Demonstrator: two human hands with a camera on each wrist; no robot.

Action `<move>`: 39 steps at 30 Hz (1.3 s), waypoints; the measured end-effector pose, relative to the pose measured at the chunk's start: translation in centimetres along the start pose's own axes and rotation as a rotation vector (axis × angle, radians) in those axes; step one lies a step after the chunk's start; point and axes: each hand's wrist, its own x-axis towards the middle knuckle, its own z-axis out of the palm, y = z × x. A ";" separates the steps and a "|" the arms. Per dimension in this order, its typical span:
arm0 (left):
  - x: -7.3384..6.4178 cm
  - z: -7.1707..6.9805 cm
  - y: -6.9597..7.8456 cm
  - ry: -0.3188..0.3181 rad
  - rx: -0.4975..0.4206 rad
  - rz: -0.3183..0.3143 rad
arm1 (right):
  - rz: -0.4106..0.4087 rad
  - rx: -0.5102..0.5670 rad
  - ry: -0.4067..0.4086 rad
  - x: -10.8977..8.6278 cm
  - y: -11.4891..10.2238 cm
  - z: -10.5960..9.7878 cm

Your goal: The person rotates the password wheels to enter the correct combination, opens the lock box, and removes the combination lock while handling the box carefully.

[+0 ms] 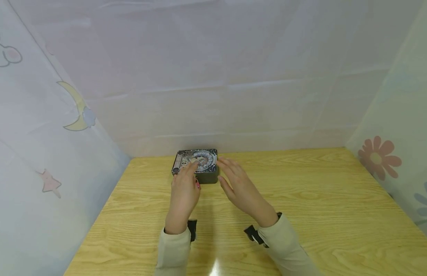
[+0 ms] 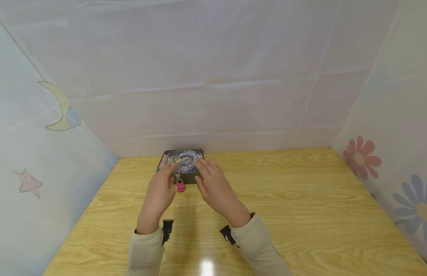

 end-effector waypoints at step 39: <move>2.0 2.2 -3.3 -0.077 -0.071 -0.181 | 0.099 0.170 -0.157 0.7 2.7 5.3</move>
